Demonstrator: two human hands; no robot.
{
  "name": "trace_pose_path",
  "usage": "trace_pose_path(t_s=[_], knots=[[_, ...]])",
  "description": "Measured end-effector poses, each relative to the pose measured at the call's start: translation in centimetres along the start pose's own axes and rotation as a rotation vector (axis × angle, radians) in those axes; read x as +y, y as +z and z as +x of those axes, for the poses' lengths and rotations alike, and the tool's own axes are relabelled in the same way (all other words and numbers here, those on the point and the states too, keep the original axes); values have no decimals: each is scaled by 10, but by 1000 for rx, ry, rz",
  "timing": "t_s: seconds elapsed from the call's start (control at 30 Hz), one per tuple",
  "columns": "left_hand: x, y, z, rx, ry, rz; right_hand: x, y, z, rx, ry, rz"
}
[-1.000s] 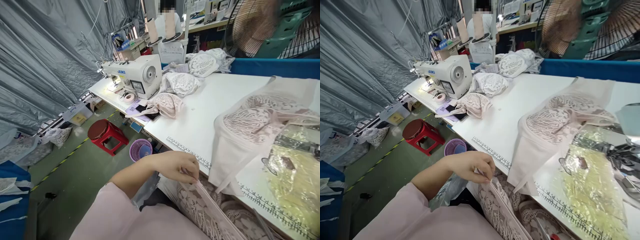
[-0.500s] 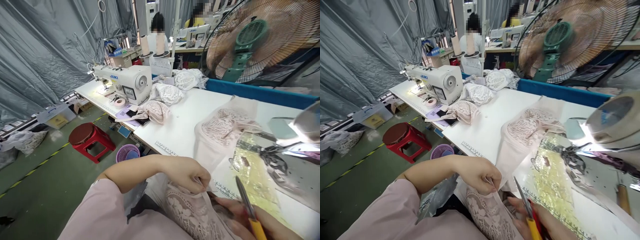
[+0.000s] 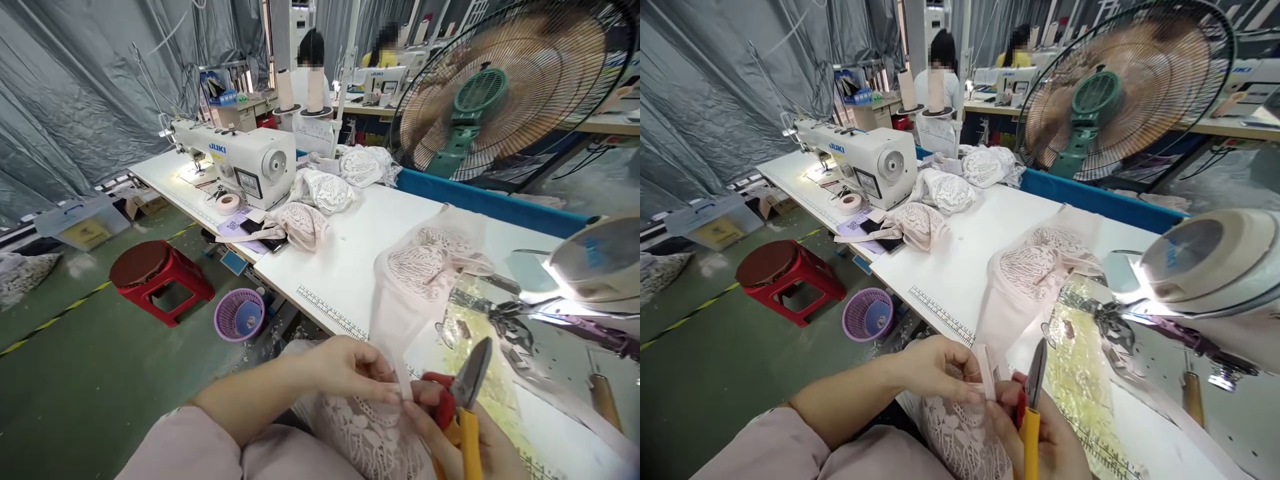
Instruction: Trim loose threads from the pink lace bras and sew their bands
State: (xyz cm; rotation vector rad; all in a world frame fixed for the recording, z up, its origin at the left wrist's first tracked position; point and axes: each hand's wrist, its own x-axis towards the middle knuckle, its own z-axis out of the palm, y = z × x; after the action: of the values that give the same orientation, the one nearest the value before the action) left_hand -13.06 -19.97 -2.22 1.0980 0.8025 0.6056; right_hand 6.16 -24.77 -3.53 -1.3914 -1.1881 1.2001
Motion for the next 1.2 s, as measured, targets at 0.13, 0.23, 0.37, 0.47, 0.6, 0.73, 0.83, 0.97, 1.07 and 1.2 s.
trace_pose_path(t_s=[0.13, 0.23, 0.37, 0.47, 0.6, 0.73, 0.83, 0.97, 1.07, 1.2], knots=[[-7, 19, 1, 159, -46, -139, -5, 6, -6, 17, 14, 41], [-6, 27, 4, 230, -67, -132, -10, 6, -6, 15, -18, -58], [-6, 33, 5, 292, -43, 26, -10, 2, -2, 27, -4, -84], [-8, 38, 5, 361, 99, 222, -4, -9, 6, -60, -7, -45], [-11, 42, 7, 385, 228, 363, 1, -25, 16, -130, -40, -82], [-9, 41, 7, 289, 45, 221, -2, -31, 18, -118, -78, -156], [-6, 40, 6, 175, -67, 124, -5, -33, 19, -128, -139, -198], [-5, 44, 6, 194, -57, 49, -5, -34, 22, -139, -243, -296], [-6, 49, 7, 233, -5, 39, -5, -33, 24, -127, -251, -313], [-6, 50, 8, 239, 112, 100, -3, -44, 29, -183, -228, -316]])
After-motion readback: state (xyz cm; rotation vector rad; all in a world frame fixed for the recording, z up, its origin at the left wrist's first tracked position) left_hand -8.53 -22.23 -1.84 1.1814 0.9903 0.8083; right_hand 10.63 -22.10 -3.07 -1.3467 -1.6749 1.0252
